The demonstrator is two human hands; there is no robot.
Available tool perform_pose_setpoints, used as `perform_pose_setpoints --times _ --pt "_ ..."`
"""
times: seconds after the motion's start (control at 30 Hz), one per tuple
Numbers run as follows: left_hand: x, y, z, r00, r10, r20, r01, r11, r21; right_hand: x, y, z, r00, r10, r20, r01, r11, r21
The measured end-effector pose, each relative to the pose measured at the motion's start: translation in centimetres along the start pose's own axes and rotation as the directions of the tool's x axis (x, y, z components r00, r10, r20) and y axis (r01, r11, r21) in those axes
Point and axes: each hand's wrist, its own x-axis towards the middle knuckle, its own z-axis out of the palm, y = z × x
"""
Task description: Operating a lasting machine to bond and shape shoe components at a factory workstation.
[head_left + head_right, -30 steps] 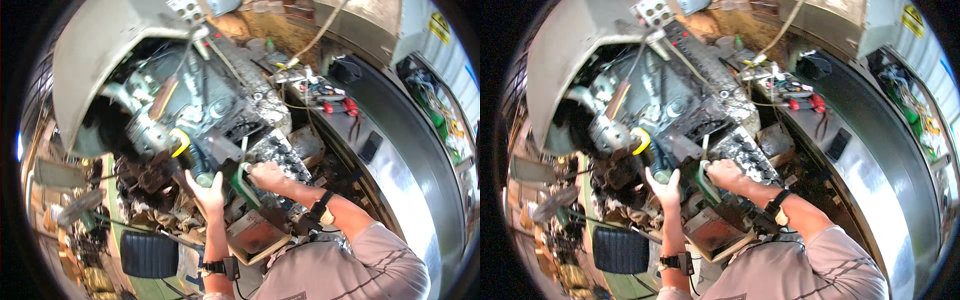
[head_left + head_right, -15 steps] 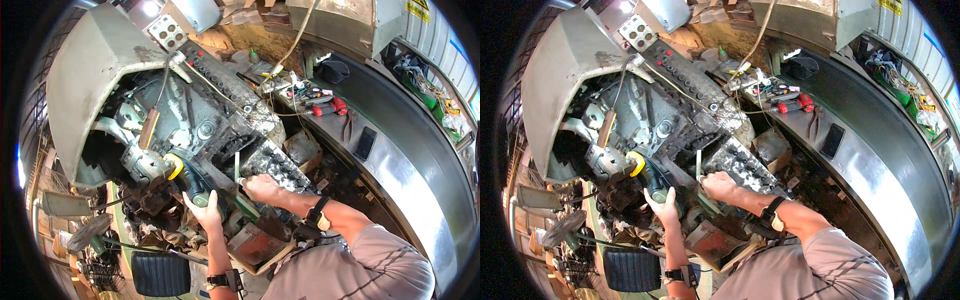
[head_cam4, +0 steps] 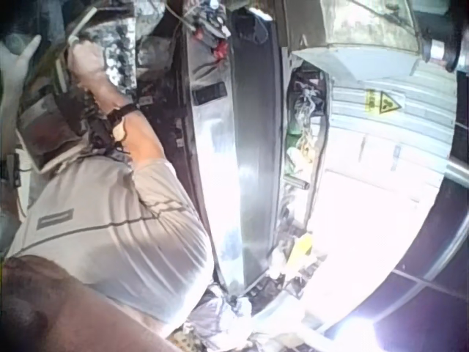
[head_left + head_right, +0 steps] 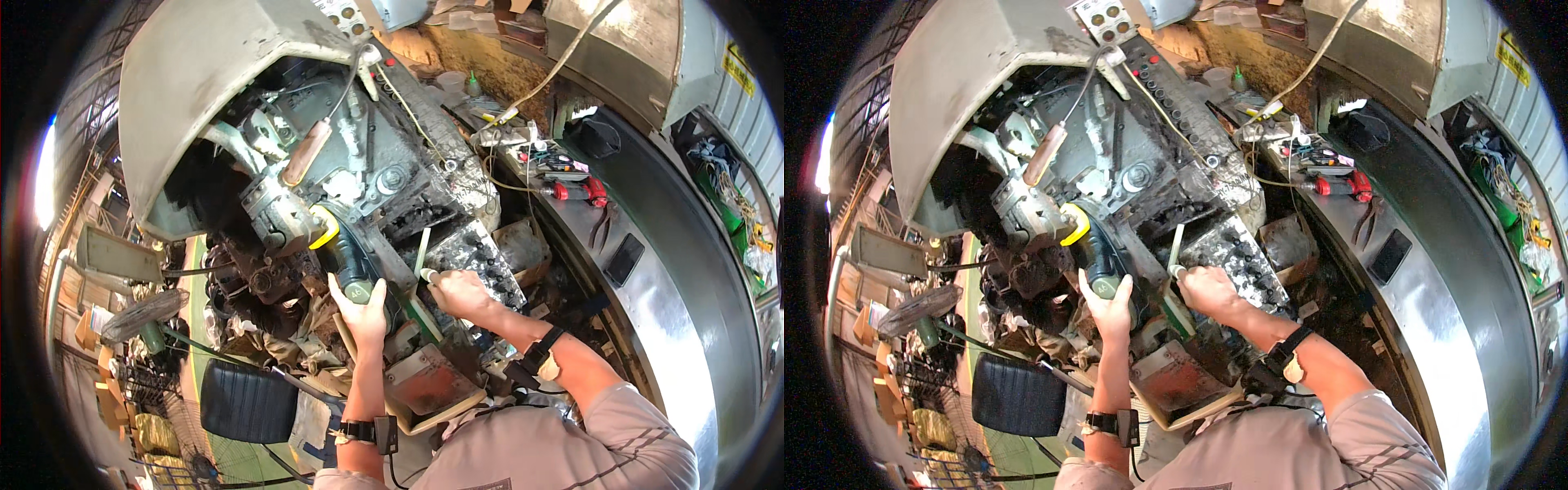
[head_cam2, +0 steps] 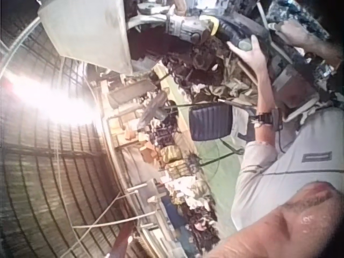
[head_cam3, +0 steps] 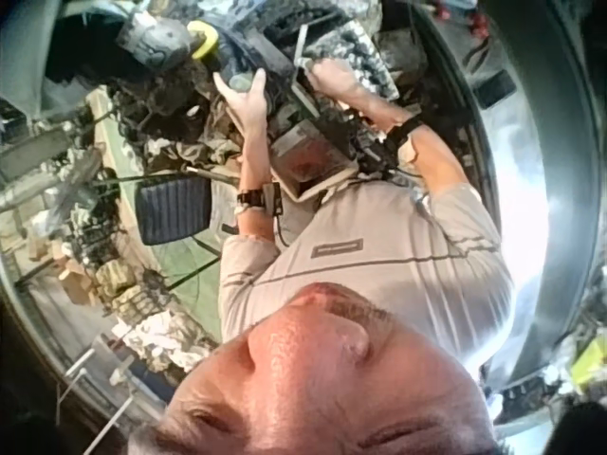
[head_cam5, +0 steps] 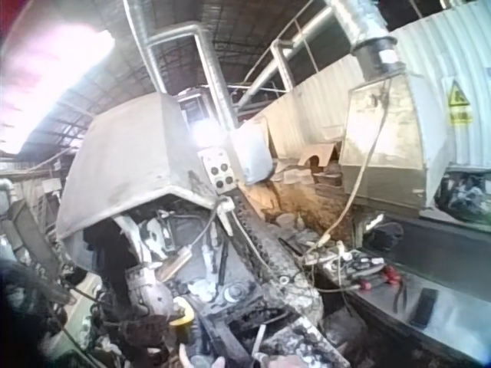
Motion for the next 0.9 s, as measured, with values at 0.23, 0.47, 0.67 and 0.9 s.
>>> perform_pose_setpoints --times 0.23,0.47,0.67,0.9 --pt "0.0 0.6 0.2 1.0 -0.019 -0.006 0.019 0.994 0.111 -0.1 0.1 -0.1 0.998 0.011 -0.057 -0.012 1.0 -0.018" --pt "0.1 -0.1 -0.3 0.996 0.057 -0.064 -0.032 0.941 0.337 0.1 -0.1 0.0 0.998 -0.011 -0.066 0.009 1.0 -0.024" --pt "2.9 2.1 -1.2 0.905 0.37 0.209 -0.411 0.64 0.649 -0.1 0.2 0.0 0.994 0.054 -0.094 -0.054 0.999 0.007" --pt "4.3 3.0 -1.9 0.879 0.406 0.251 -0.437 0.472 0.766 0.5 -1.0 -0.6 0.991 0.063 -0.12 -0.064 0.998 0.001"
